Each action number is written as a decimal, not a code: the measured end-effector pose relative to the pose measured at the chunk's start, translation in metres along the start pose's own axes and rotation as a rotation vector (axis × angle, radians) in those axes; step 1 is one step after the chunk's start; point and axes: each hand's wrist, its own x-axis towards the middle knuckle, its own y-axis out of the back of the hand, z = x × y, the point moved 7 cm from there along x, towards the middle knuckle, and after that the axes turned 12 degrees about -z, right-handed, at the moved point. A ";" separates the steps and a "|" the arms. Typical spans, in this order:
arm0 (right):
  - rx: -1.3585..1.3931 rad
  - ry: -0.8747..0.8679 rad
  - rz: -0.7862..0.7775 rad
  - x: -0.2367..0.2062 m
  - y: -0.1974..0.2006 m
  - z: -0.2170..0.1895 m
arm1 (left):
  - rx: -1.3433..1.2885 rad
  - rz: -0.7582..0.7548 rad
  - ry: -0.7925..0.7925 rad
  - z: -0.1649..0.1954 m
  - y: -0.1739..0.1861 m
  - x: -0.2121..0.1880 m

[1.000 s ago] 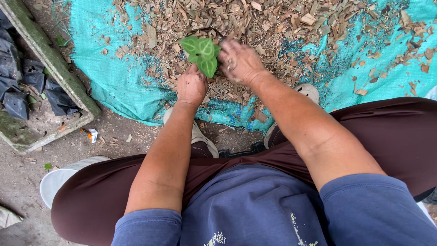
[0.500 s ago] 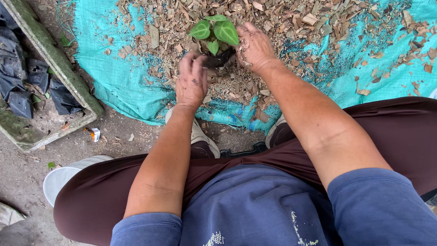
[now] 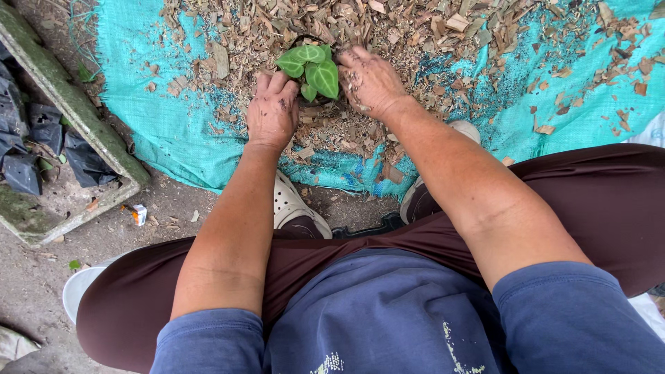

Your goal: The person sits on the ground and fills a black plastic grow bag with wood-chip potting medium from a pile on a tarp. They place a small seedling into the bag, add more medium around it, and press the medium down with their hands to secure the plant.

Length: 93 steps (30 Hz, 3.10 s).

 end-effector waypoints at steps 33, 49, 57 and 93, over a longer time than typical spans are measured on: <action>0.320 0.142 0.169 -0.006 0.005 -0.016 | -0.110 -0.146 0.078 0.013 -0.022 -0.009; 0.670 -0.148 0.453 -0.005 0.003 0.006 | -1.245 0.102 0.789 -0.067 -0.076 -0.025; 1.514 -0.256 0.143 0.028 -0.042 -0.007 | -1.547 0.147 0.734 -0.071 -0.082 -0.031; 0.491 -0.110 0.076 -0.025 0.017 -0.016 | -0.096 0.137 -0.010 0.029 0.024 -0.022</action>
